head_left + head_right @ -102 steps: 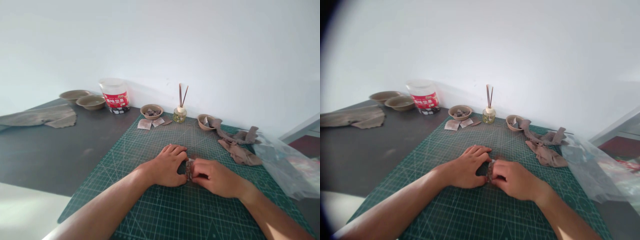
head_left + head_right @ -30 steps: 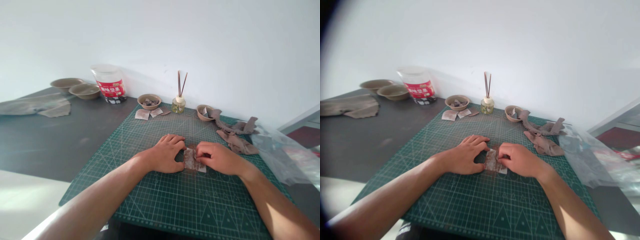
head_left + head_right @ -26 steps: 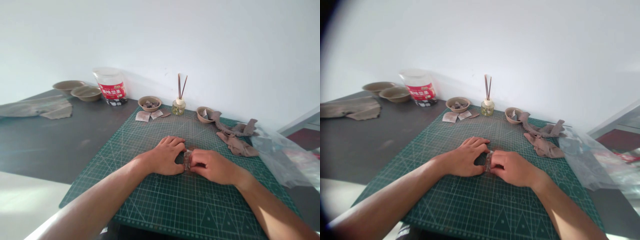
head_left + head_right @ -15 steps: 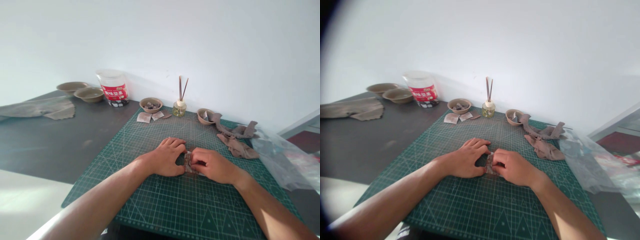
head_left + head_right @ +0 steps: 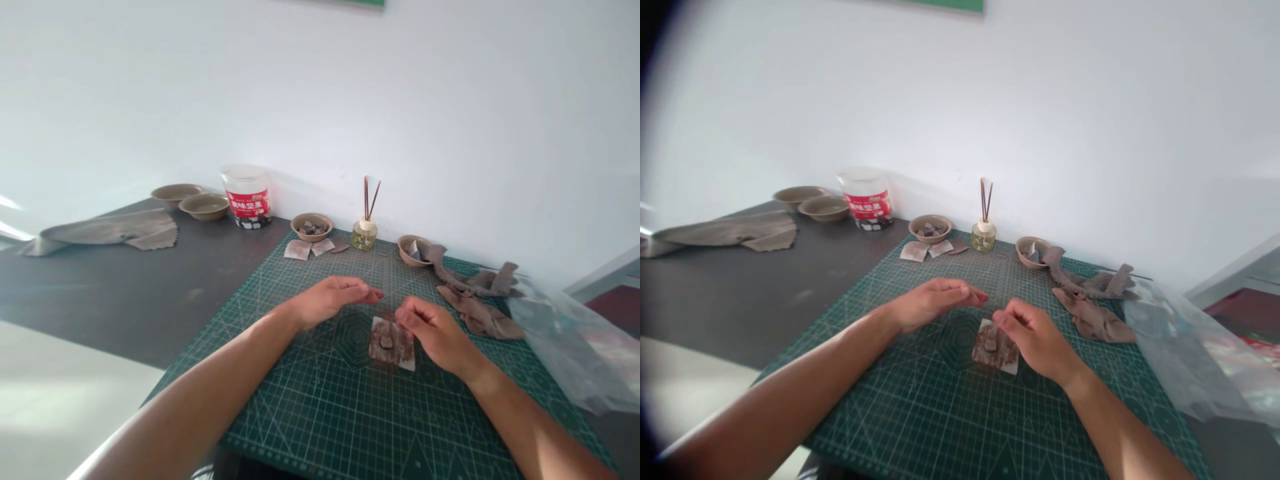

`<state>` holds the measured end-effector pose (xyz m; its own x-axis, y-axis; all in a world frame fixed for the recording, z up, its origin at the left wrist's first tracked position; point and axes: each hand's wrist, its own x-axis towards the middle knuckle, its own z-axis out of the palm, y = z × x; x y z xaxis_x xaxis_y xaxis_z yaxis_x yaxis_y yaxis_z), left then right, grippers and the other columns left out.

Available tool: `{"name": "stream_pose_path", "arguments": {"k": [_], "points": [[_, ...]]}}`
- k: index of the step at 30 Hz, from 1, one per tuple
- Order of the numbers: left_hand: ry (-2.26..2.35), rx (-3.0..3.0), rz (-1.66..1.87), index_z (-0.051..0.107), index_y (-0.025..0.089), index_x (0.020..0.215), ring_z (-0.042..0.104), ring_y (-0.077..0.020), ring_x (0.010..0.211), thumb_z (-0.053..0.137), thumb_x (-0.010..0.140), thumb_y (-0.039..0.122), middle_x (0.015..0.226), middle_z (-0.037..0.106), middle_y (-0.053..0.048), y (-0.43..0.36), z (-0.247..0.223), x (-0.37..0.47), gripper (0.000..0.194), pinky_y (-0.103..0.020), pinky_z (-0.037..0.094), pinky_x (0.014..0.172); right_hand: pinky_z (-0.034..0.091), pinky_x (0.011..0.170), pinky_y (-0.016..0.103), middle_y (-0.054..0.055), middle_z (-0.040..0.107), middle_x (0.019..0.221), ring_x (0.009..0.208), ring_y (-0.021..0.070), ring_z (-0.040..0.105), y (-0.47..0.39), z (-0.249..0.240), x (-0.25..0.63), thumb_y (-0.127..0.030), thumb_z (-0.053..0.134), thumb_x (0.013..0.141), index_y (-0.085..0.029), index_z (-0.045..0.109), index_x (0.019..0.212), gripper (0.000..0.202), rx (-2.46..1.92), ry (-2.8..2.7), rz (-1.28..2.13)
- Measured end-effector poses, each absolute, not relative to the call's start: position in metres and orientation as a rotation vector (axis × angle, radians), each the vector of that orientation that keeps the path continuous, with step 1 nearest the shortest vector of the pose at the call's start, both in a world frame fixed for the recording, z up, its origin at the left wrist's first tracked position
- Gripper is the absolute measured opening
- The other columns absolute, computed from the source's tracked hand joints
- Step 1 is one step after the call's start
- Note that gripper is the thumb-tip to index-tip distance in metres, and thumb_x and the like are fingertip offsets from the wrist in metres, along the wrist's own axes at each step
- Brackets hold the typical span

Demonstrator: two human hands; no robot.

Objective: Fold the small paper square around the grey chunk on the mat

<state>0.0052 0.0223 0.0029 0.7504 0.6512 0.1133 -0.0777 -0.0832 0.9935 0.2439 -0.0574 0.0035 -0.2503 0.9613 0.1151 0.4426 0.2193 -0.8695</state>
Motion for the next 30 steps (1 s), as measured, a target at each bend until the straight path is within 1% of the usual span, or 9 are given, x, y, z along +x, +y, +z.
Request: {"name": "stream_pose_path", "arguments": {"k": [4, 6, 8, 11, 14, 19, 21, 25, 30], "points": [[0.448, 0.948, 0.918, 0.070, 0.015, 0.078, 0.068, -0.0241, 0.108, 0.057, 0.096, 0.047, 0.110, 0.074, -0.010, 0.041, -0.006, -0.003, 0.039, -0.040, 0.047, 0.104, 0.037, 0.053, 0.030, 0.002, 0.049, 0.065, 0.056, 0.0151, 0.045, -0.048, -0.003, 0.248, -0.064, 0.034, 0.099, -0.021, 0.050, 0.060, 0.060, -1.125, -1.458, 1.111], [0.410, 0.807, 1.014, 0.071, 0.020, 0.099, 0.067, -0.0197, 0.114, 0.061, 0.095, 0.030, 0.122, 0.070, -0.006, 0.049, -0.005, -0.011, 0.015, -0.037, 0.047, 0.105, 0.036, 0.051, 0.030, 0.002, 0.049, 0.068, 0.055, 0.0156, 0.043, -0.046, 0.000, 0.250, -0.068, 0.031, 0.097, -0.021, 0.050, 0.063, 0.061, -1.022, -1.303, 1.210], [0.396, 0.717, 1.088, 0.064, 0.025, 0.121, 0.067, -0.0160, 0.114, 0.062, 0.092, 0.013, 0.127, 0.068, -0.004, 0.055, -0.002, -0.019, 0.031, -0.035, 0.048, 0.104, 0.037, 0.051, 0.031, 0.003, 0.049, 0.070, 0.055, 0.0159, 0.041, -0.045, 0.005, 0.252, -0.070, 0.030, 0.096, -0.022, 0.051, 0.065, 0.061, -0.938, -1.181, 1.292], [0.443, 0.595, 1.144, 0.068, 0.016, 0.105, 0.073, -0.0108, 0.076, 0.057, 0.099, 0.023, 0.086, 0.075, -0.002, 0.061, -0.002, -0.025, 0.014, -0.028, 0.057, 0.086, 0.038, 0.055, 0.033, 0.003, 0.049, 0.071, 0.056, 0.0162, 0.039, -0.047, 0.012, 0.256, -0.071, 0.026, 0.095, -0.023, 0.053, 0.066, 0.063, -0.835, -1.025, 1.368], [0.464, 0.554, 1.160, 0.064, 0.014, 0.078, 0.062, -0.0071, 0.045, 0.050, 0.104, 0.034, 0.053, 0.062, 0.003, 0.065, -0.005, -0.024, 0.036, -0.025, 0.060, 0.070, 0.038, 0.056, 0.035, 0.003, 0.047, 0.071, 0.057, 0.0174, 0.039, -0.048, 0.015, 0.260, -0.073, 0.024, 0.094, -0.023, 0.054, 0.067, 0.064, -0.781, -0.927, 1.400], [0.479, 0.537, 1.196, 0.067, 0.011, 0.104, 0.075, -0.0110, 0.076, 0.051, 0.100, 0.010, 0.089, 0.076, -0.005, 0.066, -0.004, -0.022, 0.017, -0.026, 0.060, 0.083, 0.038, 0.057, 0.036, 0.002, 0.044, 0.071, 0.058, 0.0183, 0.038, -0.046, 0.015, 0.266, -0.072, 0.024, 0.094, -0.024, 0.051, 0.068, 0.061, -0.780, -0.904, 1.330], [0.482, 0.540, 1.206, 0.066, 0.011, 0.109, 0.074, -0.0091, 0.073, 0.050, 0.099, 0.006, 0.091, 0.076, -0.006, 0.065, -0.003, -0.021, 0.020, -0.024, 0.060, 0.083, 0.039, 0.057, 0.036, 0.003, 0.045, 0.071, 0.058, 0.0185, 0.038, -0.045, 0.014, 0.266, -0.069, 0.026, 0.095, -0.025, 0.051, 0.069, 0.057, -0.821, -0.961, 1.291], [0.494, 0.539, 1.207, 0.066, 0.010, 0.089, 0.058, -0.0019, 0.041, 0.052, 0.102, 0.016, 0.059, 0.064, 0.003, 0.061, -0.001, -0.018, 0.020, -0.019, 0.060, 0.069, 0.039, 0.060, 0.034, 0.003, 0.051, 0.078, 0.064, 0.0183, 0.044, -0.050, 0.011, 0.262, -0.054, 0.045, 0.096, -0.024, 0.059, 0.077, 0.039, -0.918, -1.222, 1.162], [0.490, 0.538, 1.222, 0.052, 0.016, 0.059, 0.037, -0.0017, 0.026, 0.051, 0.103, 0.043, 0.037, 0.039, 0.009, 0.055, 0.003, -0.017, 0.051, -0.020, 0.058, 0.054, 0.040, 0.072, 0.033, 0.003, 0.059, 0.085, 0.082, 0.0206, 0.052, -0.066, 0.015, 0.252, -0.045, 0.060, 0.095, -0.023, 0.067, 0.100, 0.023, -1.144, -1.834, 0.987]]}}
